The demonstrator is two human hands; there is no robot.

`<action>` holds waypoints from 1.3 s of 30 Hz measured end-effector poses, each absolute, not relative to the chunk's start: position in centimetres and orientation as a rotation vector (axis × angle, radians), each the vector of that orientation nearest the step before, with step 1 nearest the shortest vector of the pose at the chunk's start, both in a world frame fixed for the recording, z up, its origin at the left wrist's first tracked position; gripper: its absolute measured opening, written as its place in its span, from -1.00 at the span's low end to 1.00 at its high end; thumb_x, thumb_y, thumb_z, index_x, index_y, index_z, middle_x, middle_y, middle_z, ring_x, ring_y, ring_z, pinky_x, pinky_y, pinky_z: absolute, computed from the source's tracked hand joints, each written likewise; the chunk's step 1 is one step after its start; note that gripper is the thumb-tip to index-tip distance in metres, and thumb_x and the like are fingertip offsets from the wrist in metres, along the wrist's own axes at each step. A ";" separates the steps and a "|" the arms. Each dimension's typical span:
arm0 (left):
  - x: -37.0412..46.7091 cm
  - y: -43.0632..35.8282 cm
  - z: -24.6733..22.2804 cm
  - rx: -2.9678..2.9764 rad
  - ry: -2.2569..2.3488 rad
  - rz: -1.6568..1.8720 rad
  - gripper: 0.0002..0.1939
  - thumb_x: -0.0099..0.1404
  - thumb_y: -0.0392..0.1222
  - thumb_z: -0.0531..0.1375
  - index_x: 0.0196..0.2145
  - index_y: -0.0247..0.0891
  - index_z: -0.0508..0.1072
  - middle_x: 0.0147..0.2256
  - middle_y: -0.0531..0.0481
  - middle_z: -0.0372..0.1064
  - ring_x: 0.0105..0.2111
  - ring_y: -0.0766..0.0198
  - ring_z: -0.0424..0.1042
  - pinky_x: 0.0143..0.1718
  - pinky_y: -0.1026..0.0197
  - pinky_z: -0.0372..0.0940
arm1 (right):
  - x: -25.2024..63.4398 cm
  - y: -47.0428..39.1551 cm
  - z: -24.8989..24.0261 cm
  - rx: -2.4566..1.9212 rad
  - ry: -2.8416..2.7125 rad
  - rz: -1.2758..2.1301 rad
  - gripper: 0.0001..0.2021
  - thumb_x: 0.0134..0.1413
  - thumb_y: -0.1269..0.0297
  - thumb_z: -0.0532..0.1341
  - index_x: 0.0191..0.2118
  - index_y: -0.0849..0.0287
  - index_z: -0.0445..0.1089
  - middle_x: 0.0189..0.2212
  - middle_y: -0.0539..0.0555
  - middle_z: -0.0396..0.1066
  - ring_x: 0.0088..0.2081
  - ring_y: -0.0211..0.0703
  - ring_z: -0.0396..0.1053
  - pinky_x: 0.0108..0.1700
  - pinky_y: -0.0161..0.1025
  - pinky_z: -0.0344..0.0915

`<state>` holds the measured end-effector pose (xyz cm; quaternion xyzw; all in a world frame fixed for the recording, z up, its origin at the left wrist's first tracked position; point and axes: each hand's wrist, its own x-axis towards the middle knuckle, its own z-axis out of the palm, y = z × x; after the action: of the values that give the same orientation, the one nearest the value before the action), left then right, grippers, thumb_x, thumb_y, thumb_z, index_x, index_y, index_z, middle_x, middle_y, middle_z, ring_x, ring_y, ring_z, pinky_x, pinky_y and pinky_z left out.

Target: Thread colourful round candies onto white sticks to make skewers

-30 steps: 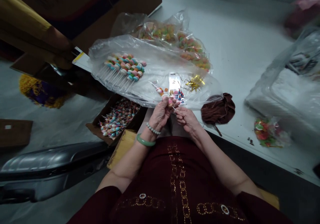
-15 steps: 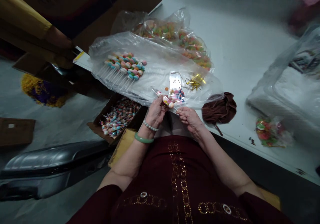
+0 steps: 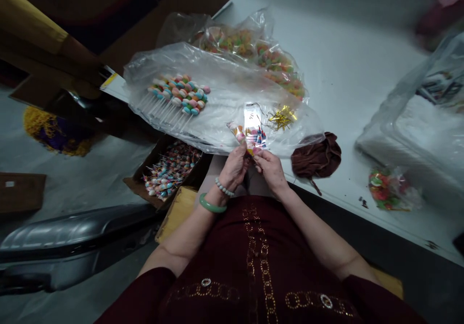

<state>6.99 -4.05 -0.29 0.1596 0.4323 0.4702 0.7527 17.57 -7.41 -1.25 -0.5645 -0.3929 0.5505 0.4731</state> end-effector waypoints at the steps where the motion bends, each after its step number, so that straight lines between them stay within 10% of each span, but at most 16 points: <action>1: 6.8 -4.0 0.0 0.370 0.930 1.015 -0.63 0.02 -0.04 0.42 -0.34 -0.34 0.44 -0.46 0.04 0.42 -0.50 0.41 0.36 -0.43 0.35 0.28 | 17.9 -7.6 -1.3 -1.391 -1.014 1.333 -0.86 -0.03 0.20 0.17 -0.50 0.13 0.31 -0.65 -0.11 0.18 -0.56 -0.30 0.11 -0.46 -0.32 0.07; 10: 5.6 -3.3 0.2 0.684 0.960 1.082 -0.69 -0.09 -0.28 0.44 -0.43 -0.32 0.40 -0.52 0.14 0.36 -0.53 0.47 0.30 -0.43 0.37 0.23 | 18.1 -8.6 -1.4 -1.549 -1.491 0.825 -0.88 0.07 0.33 0.13 -0.39 0.10 0.41 -0.39 0.05 0.45 -0.29 -0.11 0.36 -0.17 -0.21 0.25; 17: 5.3 -3.2 0.3 0.437 0.950 0.920 -0.71 -0.07 -0.34 0.43 -0.48 -0.34 0.36 -0.59 0.14 0.27 -0.62 0.51 0.21 -0.58 0.40 0.16 | 18.0 -8.2 -1.9 -1.582 -1.559 0.582 -0.60 0.13 0.33 0.09 0.10 0.14 0.30 -0.39 0.06 0.44 -0.37 -0.11 0.36 -0.21 -0.21 0.27; 24: 6.7 -4.5 0.4 0.427 0.853 0.869 -0.75 0.01 -0.31 0.39 -0.47 -0.32 0.34 -0.65 0.20 0.14 -0.71 0.58 0.01 -0.68 0.42 -0.07 | 18.2 -7.8 -1.8 -1.569 -1.594 0.633 -0.59 0.14 0.40 0.06 0.08 0.08 0.39 -0.29 0.07 0.49 -0.30 -0.12 0.39 -0.20 -0.22 0.29; 29: 5.6 -4.3 1.4 0.440 0.779 0.808 -0.80 -0.01 -0.40 0.33 -0.37 -0.32 0.46 -0.52 0.08 0.35 -0.55 0.44 0.31 -0.49 0.36 0.20 | 18.5 -8.2 -2.3 -1.510 -1.902 0.249 -0.62 0.22 0.45 -0.02 0.00 0.15 0.45 -0.25 0.17 0.48 -0.20 -0.05 0.37 -0.12 -0.16 0.28; 39: 6.3 -3.9 -0.5 0.354 1.071 1.125 -0.65 0.10 0.02 0.35 -0.52 -0.39 0.50 -0.58 0.03 0.38 -0.54 0.41 0.35 -0.34 0.31 0.29 | 17.2 -8.8 -1.8 -1.434 -2.111 -0.051 -0.68 0.30 0.41 -0.02 0.02 0.21 0.41 -0.25 0.21 0.44 -0.24 -0.05 0.31 -0.18 -0.14 0.21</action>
<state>6.29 -3.93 -0.48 0.1586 0.4805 0.5051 0.6991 17.24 -8.80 -1.84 -0.5377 -0.7914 -0.0191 0.2903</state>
